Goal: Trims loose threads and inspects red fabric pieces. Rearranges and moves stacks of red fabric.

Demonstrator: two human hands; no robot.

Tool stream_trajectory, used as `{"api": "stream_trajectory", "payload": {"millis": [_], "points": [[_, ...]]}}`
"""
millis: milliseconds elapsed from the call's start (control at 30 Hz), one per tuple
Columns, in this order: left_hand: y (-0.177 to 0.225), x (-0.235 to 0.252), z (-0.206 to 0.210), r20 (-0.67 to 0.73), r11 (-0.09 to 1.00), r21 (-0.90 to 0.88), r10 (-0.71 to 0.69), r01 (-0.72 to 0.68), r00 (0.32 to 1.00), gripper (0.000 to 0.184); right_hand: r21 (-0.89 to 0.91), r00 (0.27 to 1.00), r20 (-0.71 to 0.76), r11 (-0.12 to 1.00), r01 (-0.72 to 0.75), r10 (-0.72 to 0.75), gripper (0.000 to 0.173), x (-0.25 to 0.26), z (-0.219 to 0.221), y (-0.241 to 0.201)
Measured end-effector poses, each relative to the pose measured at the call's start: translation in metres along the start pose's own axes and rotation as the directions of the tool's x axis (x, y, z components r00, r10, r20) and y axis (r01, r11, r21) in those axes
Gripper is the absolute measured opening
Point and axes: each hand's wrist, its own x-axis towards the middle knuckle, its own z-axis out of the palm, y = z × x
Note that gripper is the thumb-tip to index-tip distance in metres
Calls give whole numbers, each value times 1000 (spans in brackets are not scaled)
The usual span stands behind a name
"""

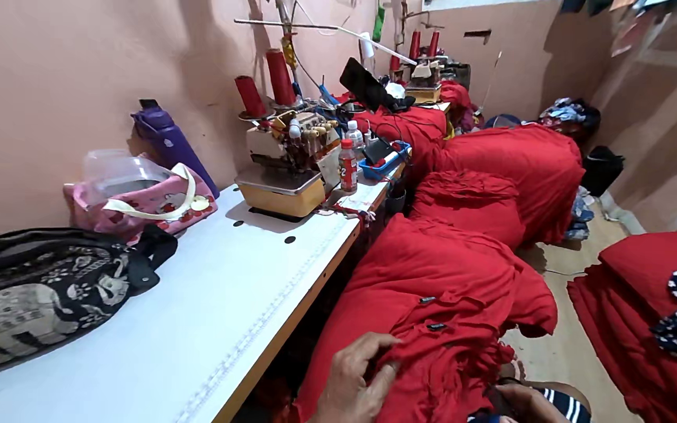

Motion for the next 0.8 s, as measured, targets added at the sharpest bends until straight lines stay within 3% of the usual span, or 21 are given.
{"api": "stream_trajectory", "payload": {"millis": [133,233,367,500,600,667,800], "points": [[-14,5,-3,-177,990,126,-47,70,983,23,-48,1000,-16,999,-25,24,30,1,0,-7],[-22,4,-2,-181,945,320,-14,73,983,29,-86,1000,-24,996,3,-5,28,5,2,-14],[-16,4,0,-101,890,427,225,-162,969,14,-124,997,-23,990,68,-71,27,12,10,-23],[-12,9,-5,79,891,318,316,-324,946,16,-152,987,-35,977,151,-158,26,17,16,-32],[-8,12,-6,189,933,199,264,-300,946,38,-202,977,-66,961,187,-204,26,20,19,-36],[-5,11,1,168,941,215,227,-260,959,46,-252,969,-82,945,208,-235,26,22,21,-37],[-5,9,15,103,957,186,206,-222,973,16,-322,957,-98,918,230,-274,24,21,29,-39]]}}
